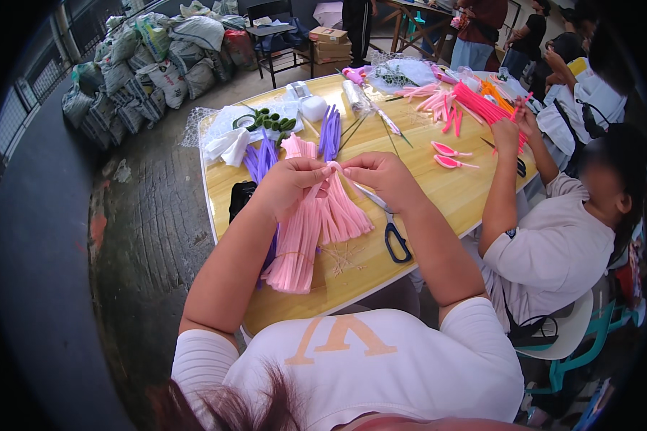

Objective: The person is assembling decorative items by tying bundles of pink and purple paper strips together using wire.

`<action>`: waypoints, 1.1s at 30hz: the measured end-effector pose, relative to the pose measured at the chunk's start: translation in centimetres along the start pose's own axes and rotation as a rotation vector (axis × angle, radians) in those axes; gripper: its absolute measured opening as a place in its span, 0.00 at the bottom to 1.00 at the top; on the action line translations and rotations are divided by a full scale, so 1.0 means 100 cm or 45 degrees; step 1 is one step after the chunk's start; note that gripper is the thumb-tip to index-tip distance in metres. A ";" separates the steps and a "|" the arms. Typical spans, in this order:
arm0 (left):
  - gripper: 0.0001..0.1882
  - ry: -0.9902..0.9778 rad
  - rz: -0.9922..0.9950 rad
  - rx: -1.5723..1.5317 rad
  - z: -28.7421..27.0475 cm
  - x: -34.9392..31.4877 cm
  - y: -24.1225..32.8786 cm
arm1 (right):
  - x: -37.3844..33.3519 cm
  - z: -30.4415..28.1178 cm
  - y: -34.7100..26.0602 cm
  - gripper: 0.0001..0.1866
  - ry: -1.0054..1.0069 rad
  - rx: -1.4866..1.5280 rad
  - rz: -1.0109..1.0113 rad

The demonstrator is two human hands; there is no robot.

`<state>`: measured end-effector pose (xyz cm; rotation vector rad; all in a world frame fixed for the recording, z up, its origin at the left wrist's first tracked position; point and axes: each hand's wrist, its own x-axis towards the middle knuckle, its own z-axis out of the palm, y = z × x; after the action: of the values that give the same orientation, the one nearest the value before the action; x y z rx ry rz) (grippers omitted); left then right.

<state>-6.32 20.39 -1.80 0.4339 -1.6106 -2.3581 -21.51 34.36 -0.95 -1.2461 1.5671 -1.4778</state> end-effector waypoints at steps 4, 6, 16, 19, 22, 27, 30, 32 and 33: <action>0.07 0.074 -0.045 0.064 0.007 -0.001 -0.001 | 0.002 -0.005 0.006 0.11 -0.090 0.106 0.084; 0.07 0.095 -0.054 0.164 0.007 -0.001 -0.002 | 0.003 -0.004 0.009 0.10 -0.108 0.147 0.104; 0.09 0.119 -0.078 0.191 0.013 -0.004 -0.001 | 0.008 -0.002 0.016 0.08 -0.112 0.320 0.083; 0.10 0.116 -0.069 0.182 0.015 -0.003 -0.003 | 0.008 -0.003 0.015 0.07 -0.108 0.316 0.049; 0.11 0.104 -0.048 0.178 0.013 -0.003 -0.004 | 0.004 -0.002 0.005 0.07 -0.105 0.209 0.033; 0.10 0.073 -0.057 0.227 0.008 -0.002 -0.006 | 0.003 -0.002 0.007 0.08 -0.139 0.143 -0.022; 0.09 0.034 -0.034 0.196 0.007 -0.002 -0.005 | 0.004 -0.001 0.006 0.09 -0.159 0.138 -0.017; 0.09 0.037 -0.019 0.299 0.014 -0.007 0.001 | 0.005 -0.002 0.008 0.10 -0.198 0.198 0.020; 0.09 0.038 -0.012 0.351 0.017 -0.008 0.004 | 0.005 -0.003 0.008 0.11 -0.227 0.251 0.032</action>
<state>-6.20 21.99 -0.82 0.5279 -1.9306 -2.1301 -22.15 33.97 -1.63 -1.2029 1.2836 -1.4254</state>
